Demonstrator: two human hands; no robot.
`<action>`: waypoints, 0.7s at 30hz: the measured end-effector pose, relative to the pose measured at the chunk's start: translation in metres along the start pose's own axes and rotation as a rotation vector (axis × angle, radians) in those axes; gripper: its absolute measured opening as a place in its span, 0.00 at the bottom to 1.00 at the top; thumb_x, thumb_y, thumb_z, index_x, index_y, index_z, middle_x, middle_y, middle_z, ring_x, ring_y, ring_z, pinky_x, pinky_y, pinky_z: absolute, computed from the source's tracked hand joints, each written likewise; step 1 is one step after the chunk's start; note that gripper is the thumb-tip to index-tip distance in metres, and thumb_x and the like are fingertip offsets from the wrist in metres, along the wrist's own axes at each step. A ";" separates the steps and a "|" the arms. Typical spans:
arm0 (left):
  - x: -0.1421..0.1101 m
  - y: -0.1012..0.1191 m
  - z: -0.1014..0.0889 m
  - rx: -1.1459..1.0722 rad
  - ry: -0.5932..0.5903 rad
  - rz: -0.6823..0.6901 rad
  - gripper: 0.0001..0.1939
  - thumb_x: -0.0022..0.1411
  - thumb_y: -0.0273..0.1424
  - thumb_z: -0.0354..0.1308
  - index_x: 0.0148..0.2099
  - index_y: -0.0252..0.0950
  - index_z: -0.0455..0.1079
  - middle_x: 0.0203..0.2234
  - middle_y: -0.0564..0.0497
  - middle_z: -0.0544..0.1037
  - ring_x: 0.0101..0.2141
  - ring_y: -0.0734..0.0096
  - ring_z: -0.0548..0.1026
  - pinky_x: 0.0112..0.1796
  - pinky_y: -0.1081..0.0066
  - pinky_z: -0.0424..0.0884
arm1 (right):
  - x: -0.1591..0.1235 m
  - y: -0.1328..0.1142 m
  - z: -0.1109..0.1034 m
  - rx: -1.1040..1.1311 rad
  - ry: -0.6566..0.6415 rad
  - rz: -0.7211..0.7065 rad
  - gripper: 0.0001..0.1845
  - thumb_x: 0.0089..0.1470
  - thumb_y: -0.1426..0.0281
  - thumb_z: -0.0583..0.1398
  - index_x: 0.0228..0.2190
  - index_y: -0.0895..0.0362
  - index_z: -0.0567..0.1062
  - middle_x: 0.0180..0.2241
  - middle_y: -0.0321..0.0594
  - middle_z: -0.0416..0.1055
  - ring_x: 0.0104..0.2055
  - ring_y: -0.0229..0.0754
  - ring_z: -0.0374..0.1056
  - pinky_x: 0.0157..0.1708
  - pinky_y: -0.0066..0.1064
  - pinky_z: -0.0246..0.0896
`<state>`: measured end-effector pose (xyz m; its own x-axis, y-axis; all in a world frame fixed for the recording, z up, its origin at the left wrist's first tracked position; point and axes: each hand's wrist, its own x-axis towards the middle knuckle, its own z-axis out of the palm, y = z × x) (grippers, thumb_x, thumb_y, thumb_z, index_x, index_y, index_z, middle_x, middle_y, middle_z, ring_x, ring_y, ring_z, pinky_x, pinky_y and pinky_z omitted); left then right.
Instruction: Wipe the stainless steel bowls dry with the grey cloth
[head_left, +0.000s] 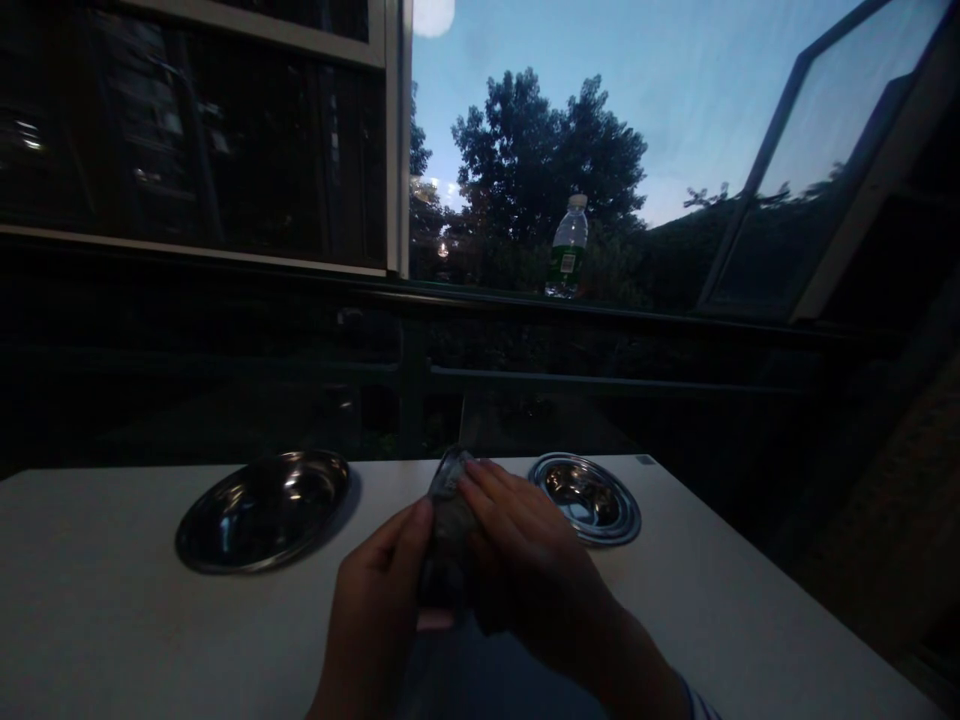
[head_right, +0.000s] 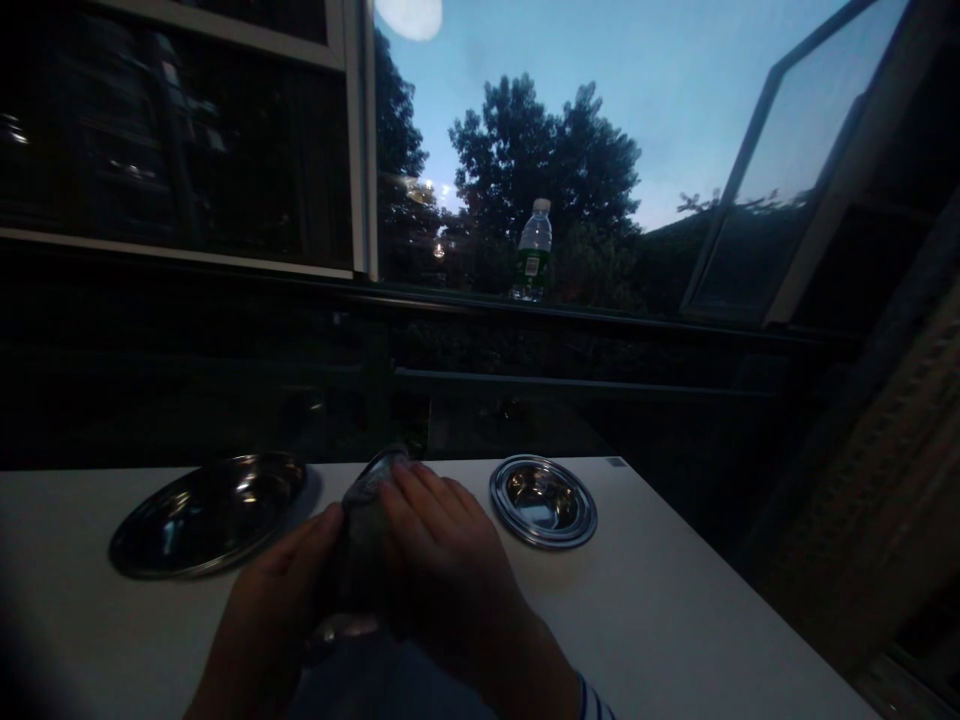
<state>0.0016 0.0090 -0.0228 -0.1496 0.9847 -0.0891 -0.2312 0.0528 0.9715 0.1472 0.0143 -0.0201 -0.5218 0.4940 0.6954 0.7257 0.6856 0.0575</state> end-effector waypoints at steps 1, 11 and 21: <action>-0.001 0.001 0.001 0.016 0.016 0.006 0.17 0.48 0.43 0.59 0.34 0.34 0.74 0.24 0.50 0.78 0.25 0.67 0.74 0.22 0.74 0.70 | 0.001 0.001 0.001 -0.001 0.009 0.017 0.20 0.59 0.75 0.48 0.52 0.66 0.63 0.54 0.52 0.62 0.58 0.47 0.55 0.53 0.43 0.59; 0.000 0.013 0.003 -0.066 0.119 -0.105 0.15 0.48 0.42 0.59 0.34 0.35 0.74 0.23 0.48 0.79 0.21 0.64 0.74 0.20 0.71 0.68 | -0.002 -0.004 0.009 0.082 -0.017 -0.028 0.22 0.57 0.73 0.50 0.53 0.65 0.61 0.56 0.51 0.60 0.60 0.49 0.51 0.55 0.46 0.56; 0.006 0.011 -0.002 -0.169 0.133 -0.105 0.17 0.48 0.43 0.59 0.33 0.34 0.73 0.22 0.48 0.78 0.23 0.65 0.75 0.23 0.70 0.69 | -0.003 0.003 0.005 0.175 -0.031 -0.019 0.22 0.58 0.75 0.49 0.54 0.65 0.59 0.56 0.52 0.59 0.61 0.46 0.49 0.57 0.44 0.53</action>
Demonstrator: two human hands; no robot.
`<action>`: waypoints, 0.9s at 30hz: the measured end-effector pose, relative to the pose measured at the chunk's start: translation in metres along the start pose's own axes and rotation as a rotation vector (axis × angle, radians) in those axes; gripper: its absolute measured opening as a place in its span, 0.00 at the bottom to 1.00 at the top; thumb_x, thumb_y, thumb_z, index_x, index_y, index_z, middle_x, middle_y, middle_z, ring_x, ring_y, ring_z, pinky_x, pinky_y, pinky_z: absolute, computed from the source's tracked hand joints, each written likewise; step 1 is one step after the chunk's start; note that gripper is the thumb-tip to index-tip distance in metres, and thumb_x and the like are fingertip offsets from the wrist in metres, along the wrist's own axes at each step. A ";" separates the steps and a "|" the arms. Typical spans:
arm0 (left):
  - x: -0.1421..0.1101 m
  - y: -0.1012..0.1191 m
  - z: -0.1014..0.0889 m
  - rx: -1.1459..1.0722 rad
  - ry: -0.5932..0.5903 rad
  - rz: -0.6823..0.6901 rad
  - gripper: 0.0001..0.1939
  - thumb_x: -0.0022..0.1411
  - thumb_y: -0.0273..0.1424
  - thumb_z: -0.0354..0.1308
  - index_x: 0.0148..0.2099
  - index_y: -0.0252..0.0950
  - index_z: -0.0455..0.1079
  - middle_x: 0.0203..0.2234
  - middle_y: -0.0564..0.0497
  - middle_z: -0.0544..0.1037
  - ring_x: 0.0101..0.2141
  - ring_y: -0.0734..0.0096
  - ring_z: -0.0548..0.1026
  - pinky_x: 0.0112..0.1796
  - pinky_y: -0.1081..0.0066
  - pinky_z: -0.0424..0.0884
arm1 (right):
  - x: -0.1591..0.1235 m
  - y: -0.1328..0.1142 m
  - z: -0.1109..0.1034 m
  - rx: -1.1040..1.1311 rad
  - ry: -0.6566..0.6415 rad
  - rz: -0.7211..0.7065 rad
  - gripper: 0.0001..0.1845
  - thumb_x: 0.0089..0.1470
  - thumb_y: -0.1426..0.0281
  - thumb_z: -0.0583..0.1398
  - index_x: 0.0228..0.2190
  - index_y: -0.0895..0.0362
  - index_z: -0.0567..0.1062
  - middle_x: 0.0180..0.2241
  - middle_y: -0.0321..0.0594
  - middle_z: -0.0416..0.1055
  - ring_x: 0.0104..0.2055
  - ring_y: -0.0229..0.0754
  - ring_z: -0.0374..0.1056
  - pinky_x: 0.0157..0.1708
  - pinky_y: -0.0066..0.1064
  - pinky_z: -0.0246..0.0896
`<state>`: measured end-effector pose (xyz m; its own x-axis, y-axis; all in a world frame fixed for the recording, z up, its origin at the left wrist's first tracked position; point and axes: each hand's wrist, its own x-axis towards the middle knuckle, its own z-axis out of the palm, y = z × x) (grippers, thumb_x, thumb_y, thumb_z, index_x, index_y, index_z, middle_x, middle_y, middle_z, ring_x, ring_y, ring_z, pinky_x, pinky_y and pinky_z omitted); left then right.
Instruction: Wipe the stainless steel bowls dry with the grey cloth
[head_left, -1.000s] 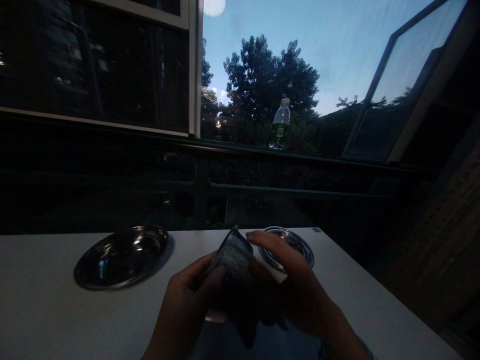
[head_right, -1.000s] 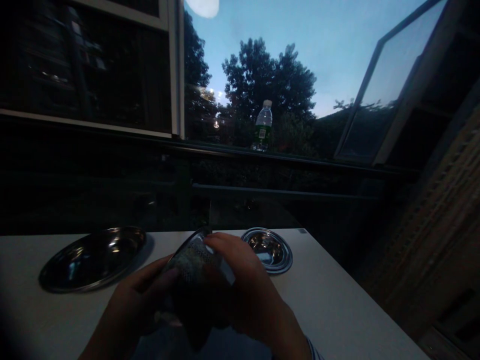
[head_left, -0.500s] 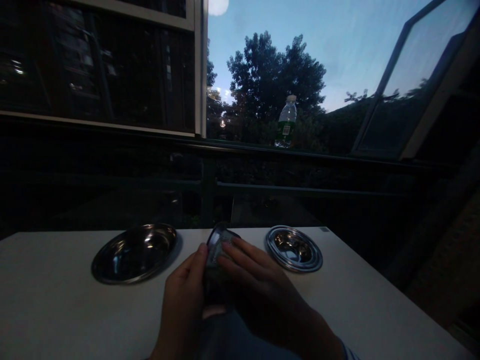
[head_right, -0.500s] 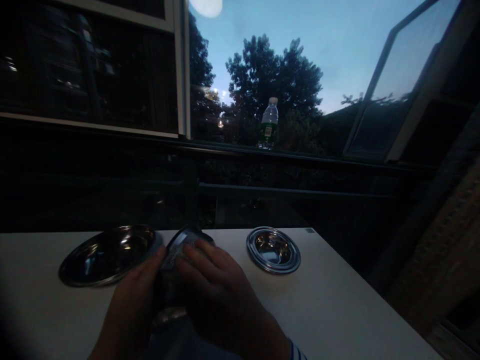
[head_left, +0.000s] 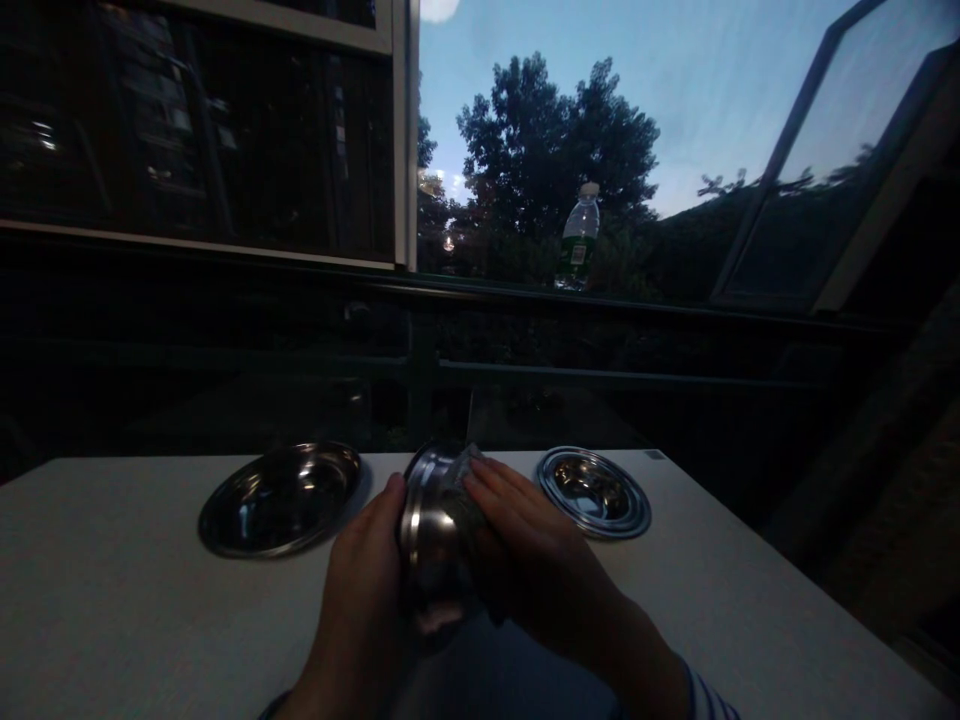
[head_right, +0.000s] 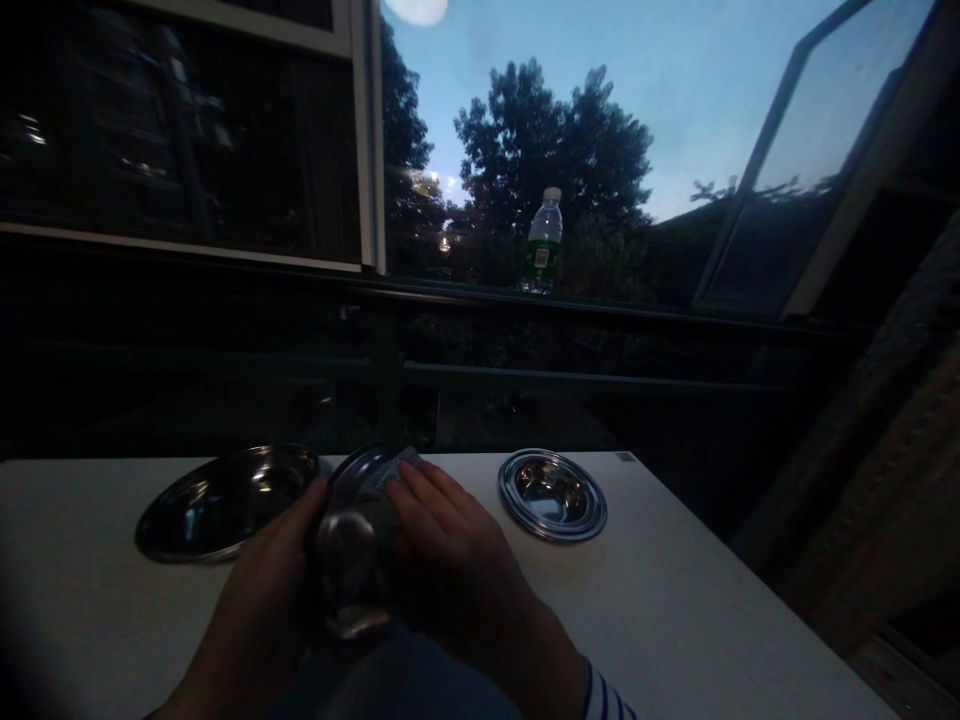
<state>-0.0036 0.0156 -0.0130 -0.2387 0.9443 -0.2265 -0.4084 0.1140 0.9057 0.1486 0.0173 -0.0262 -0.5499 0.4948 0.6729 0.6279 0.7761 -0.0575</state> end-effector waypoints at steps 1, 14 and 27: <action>0.003 -0.002 -0.001 -0.018 0.004 -0.021 0.18 0.48 0.44 0.59 0.35 0.35 0.73 0.23 0.48 0.79 0.24 0.64 0.76 0.23 0.69 0.69 | 0.000 -0.002 0.000 0.005 -0.017 -0.026 0.22 0.57 0.74 0.50 0.54 0.65 0.60 0.56 0.51 0.58 0.61 0.47 0.48 0.57 0.44 0.54; -0.008 0.001 0.001 0.107 0.001 0.060 0.12 0.47 0.37 0.60 0.35 0.38 0.74 0.34 0.45 0.80 0.37 0.55 0.76 0.25 0.69 0.71 | -0.001 -0.002 -0.004 0.005 -0.023 -0.023 0.19 0.57 0.70 0.52 0.51 0.61 0.64 0.56 0.48 0.59 0.60 0.47 0.49 0.54 0.44 0.56; -0.004 -0.009 0.003 0.044 -0.187 -0.010 0.17 0.52 0.43 0.56 0.32 0.33 0.72 0.21 0.52 0.76 0.23 0.70 0.74 0.22 0.74 0.68 | -0.003 -0.004 0.003 -0.072 0.028 0.052 0.19 0.59 0.70 0.51 0.51 0.63 0.63 0.55 0.49 0.60 0.59 0.49 0.51 0.53 0.46 0.56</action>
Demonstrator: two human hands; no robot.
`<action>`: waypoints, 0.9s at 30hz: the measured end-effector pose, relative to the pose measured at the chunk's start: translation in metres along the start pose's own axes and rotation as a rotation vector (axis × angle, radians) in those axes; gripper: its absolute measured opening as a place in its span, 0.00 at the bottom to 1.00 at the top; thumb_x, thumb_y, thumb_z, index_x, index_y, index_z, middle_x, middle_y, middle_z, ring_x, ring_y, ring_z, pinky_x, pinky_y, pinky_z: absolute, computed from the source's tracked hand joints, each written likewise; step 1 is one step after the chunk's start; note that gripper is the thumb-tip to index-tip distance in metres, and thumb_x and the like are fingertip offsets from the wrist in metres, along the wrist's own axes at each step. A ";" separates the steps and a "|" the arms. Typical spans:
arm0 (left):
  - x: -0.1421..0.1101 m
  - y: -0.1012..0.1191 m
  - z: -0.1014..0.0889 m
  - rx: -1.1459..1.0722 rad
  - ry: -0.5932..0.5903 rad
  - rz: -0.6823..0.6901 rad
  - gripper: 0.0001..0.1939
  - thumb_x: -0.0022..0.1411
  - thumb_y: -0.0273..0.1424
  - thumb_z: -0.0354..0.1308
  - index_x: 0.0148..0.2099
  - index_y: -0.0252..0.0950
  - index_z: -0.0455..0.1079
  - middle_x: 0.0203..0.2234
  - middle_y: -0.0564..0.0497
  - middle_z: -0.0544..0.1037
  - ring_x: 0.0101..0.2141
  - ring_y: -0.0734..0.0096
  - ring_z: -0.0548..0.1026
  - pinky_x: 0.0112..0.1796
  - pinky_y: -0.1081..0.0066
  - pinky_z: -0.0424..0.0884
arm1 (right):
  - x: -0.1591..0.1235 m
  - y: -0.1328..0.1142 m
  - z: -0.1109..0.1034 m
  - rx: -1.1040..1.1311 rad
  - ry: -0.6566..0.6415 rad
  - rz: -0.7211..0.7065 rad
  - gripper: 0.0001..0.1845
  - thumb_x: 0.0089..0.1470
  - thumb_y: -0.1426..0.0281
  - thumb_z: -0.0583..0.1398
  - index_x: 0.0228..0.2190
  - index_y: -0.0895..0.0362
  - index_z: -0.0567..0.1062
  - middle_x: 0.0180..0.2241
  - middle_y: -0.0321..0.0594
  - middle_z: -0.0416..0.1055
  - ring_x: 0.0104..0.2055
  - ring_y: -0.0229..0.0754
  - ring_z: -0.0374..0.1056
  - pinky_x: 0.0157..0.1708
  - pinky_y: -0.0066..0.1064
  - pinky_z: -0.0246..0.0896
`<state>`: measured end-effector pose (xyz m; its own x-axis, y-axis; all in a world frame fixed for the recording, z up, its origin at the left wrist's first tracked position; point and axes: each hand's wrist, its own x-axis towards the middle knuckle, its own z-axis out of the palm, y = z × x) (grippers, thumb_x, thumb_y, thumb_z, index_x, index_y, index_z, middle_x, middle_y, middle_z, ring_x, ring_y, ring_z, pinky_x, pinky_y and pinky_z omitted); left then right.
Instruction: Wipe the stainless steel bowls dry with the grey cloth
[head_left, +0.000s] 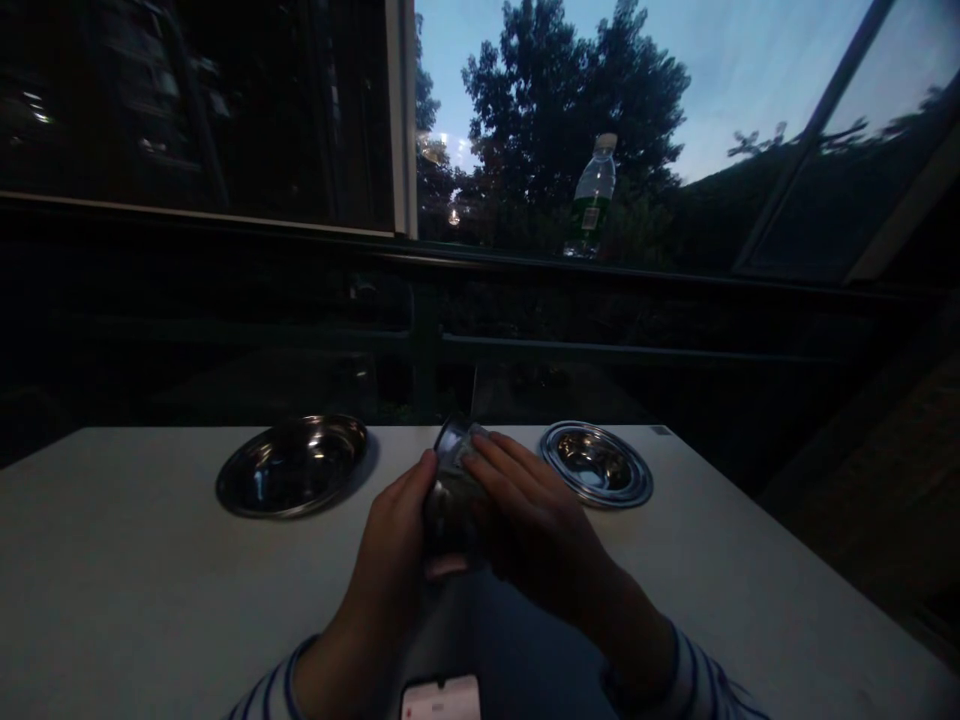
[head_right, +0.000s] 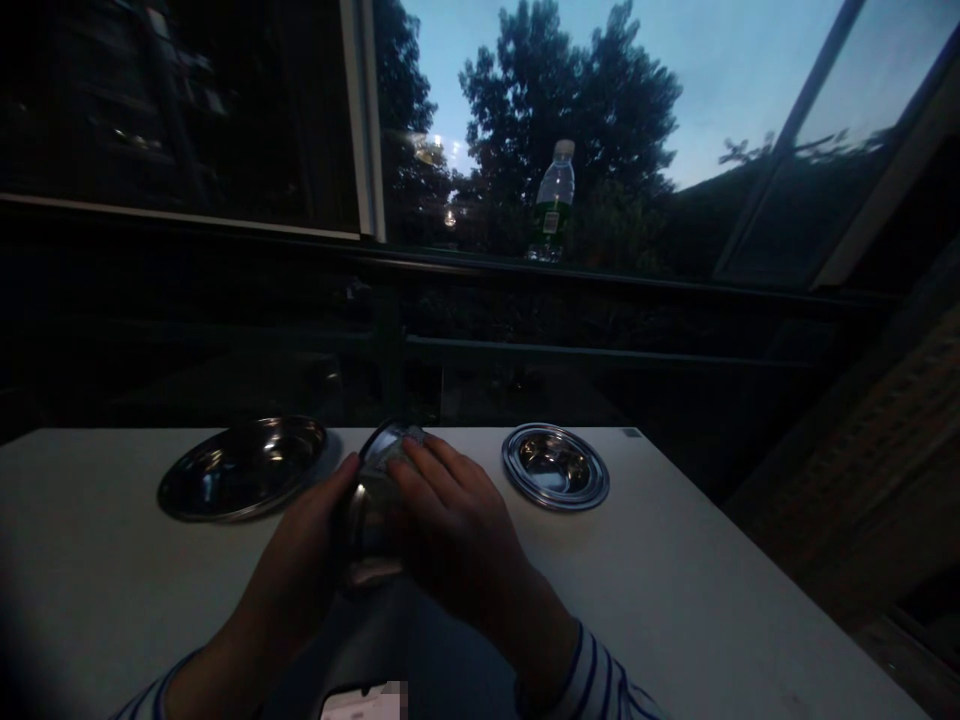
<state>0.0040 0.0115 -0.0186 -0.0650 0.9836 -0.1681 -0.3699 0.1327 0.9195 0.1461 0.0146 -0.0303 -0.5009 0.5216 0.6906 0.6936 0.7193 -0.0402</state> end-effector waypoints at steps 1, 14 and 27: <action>0.000 0.000 0.000 0.016 -0.007 0.011 0.17 0.53 0.43 0.56 0.31 0.33 0.72 0.21 0.52 0.76 0.24 0.70 0.74 0.22 0.74 0.68 | 0.000 0.001 0.001 -0.009 0.008 0.031 0.19 0.59 0.70 0.51 0.51 0.63 0.63 0.55 0.50 0.60 0.59 0.49 0.51 0.54 0.46 0.56; -0.010 0.010 0.006 -0.026 -0.015 0.047 0.14 0.50 0.42 0.57 0.26 0.36 0.72 0.22 0.48 0.78 0.29 0.62 0.76 0.28 0.69 0.71 | 0.000 -0.008 0.010 -0.040 0.078 0.043 0.18 0.57 0.72 0.52 0.50 0.60 0.66 0.54 0.48 0.62 0.57 0.51 0.54 0.50 0.47 0.60; 0.002 0.011 -0.007 0.038 -0.014 0.168 0.21 0.51 0.45 0.57 0.38 0.33 0.75 0.28 0.48 0.79 0.32 0.65 0.76 0.34 0.69 0.70 | 0.038 -0.020 0.019 0.033 0.226 0.138 0.18 0.56 0.74 0.49 0.47 0.62 0.69 0.49 0.49 0.67 0.53 0.49 0.59 0.49 0.46 0.61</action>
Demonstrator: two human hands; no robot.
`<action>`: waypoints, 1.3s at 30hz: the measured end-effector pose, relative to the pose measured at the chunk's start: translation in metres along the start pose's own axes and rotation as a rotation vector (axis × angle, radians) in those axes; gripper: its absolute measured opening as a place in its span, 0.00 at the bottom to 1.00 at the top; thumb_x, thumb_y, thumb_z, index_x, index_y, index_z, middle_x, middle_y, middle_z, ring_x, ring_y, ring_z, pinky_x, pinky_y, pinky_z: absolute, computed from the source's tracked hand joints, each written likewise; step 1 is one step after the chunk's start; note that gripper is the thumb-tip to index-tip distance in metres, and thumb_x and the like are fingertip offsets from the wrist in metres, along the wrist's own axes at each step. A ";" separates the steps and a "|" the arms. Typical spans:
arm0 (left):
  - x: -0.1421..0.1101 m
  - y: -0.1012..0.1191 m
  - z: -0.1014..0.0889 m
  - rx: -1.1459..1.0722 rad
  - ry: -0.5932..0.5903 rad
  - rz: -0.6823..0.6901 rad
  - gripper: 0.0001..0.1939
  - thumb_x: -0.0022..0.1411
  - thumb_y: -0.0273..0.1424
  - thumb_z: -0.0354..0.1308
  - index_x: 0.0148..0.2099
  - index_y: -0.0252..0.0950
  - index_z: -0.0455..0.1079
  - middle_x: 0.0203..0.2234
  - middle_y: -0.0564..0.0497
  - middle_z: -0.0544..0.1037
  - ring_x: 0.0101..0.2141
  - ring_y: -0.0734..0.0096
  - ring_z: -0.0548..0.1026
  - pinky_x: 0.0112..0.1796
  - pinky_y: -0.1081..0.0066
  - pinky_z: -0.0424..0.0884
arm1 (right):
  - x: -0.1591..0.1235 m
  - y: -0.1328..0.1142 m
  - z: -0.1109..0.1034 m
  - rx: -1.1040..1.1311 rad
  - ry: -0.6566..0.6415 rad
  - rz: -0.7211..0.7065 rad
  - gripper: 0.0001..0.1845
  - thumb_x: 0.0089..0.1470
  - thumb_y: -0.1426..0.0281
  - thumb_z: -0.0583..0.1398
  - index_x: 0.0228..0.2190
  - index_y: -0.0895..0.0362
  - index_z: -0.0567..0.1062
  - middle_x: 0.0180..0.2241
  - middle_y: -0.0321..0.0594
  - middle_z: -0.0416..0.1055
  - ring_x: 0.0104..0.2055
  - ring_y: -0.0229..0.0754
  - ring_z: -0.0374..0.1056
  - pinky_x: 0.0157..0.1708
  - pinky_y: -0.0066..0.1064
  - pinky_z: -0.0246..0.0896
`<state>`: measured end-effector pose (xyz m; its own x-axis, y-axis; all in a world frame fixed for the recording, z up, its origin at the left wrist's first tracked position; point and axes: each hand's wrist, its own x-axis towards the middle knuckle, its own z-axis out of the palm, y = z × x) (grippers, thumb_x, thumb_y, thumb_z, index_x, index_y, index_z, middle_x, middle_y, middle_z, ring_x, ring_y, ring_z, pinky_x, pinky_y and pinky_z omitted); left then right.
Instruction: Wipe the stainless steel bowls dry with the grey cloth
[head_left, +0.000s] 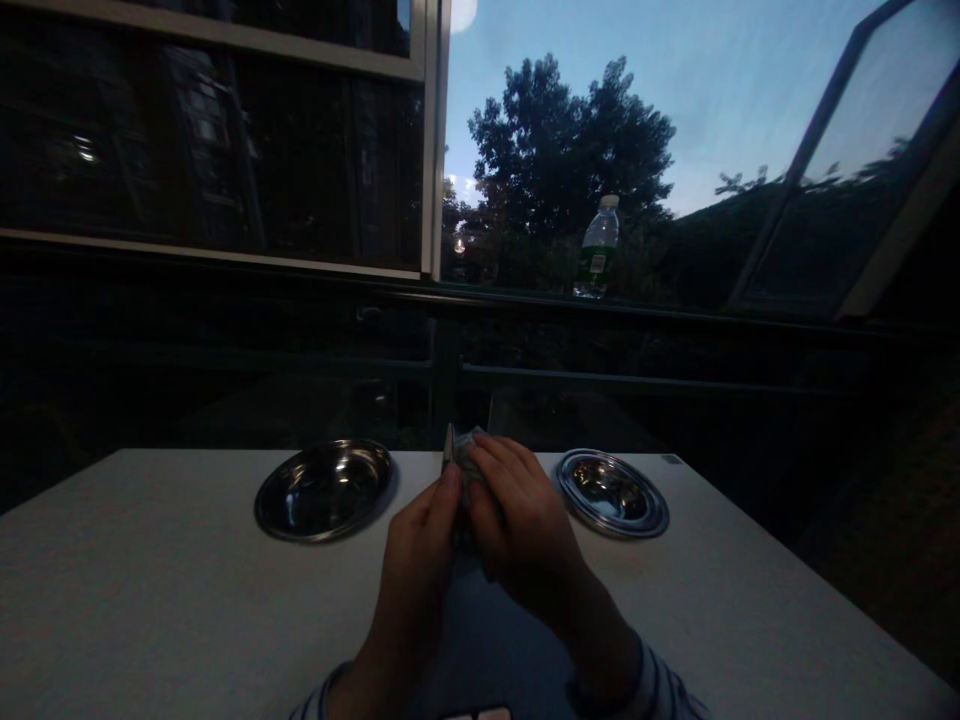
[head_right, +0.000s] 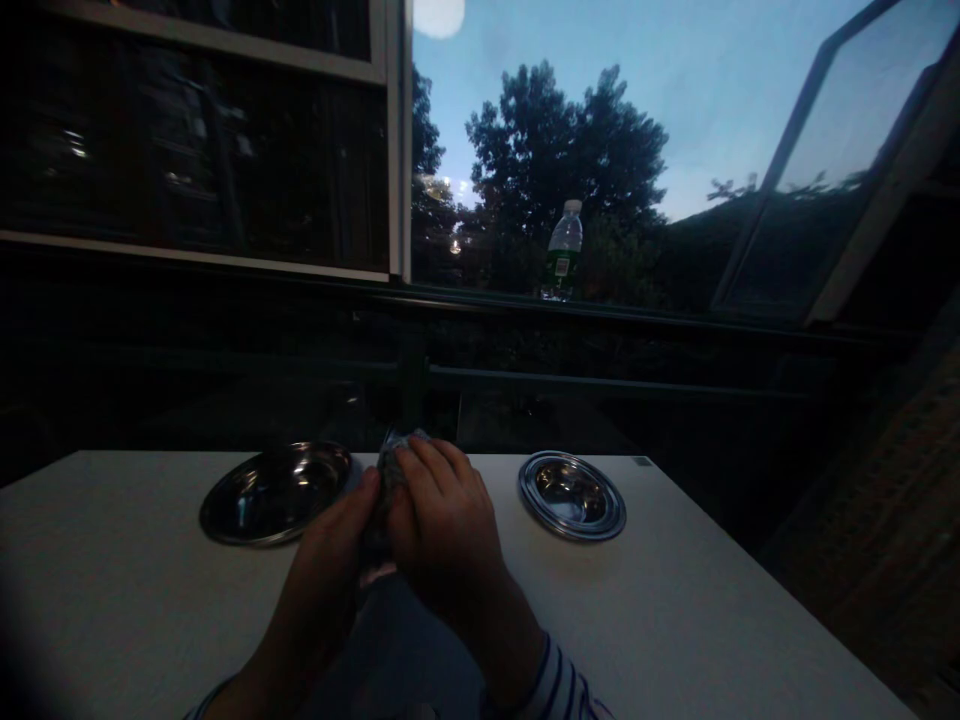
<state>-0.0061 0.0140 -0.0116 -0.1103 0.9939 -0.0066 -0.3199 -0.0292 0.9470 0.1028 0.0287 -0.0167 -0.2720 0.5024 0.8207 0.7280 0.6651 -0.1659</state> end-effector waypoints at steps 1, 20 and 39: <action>-0.001 0.000 0.000 0.011 -0.006 -0.012 0.21 0.51 0.45 0.57 0.39 0.33 0.75 0.28 0.47 0.79 0.32 0.64 0.76 0.34 0.68 0.71 | 0.000 0.001 -0.002 -0.007 -0.002 -0.010 0.18 0.56 0.74 0.50 0.47 0.62 0.69 0.48 0.49 0.68 0.53 0.49 0.59 0.49 0.46 0.61; 0.005 0.001 -0.003 -0.115 0.034 -0.080 0.15 0.50 0.39 0.60 0.36 0.33 0.75 0.29 0.48 0.80 0.31 0.68 0.77 0.30 0.73 0.71 | -0.017 0.000 -0.008 -0.090 -0.181 -0.125 0.17 0.56 0.73 0.53 0.48 0.58 0.69 0.51 0.44 0.66 0.52 0.51 0.57 0.46 0.45 0.62; 0.001 -0.011 -0.001 0.060 -0.076 -0.060 0.17 0.51 0.41 0.57 0.39 0.34 0.74 0.26 0.49 0.78 0.28 0.66 0.75 0.27 0.71 0.70 | -0.011 0.022 -0.019 -0.081 -0.172 0.049 0.17 0.58 0.73 0.49 0.47 0.62 0.69 0.47 0.48 0.69 0.48 0.48 0.62 0.46 0.44 0.62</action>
<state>-0.0034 0.0150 -0.0219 -0.0204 0.9989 -0.0415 -0.2669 0.0345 0.9631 0.1337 0.0270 -0.0188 -0.3333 0.6251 0.7058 0.7894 0.5944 -0.1536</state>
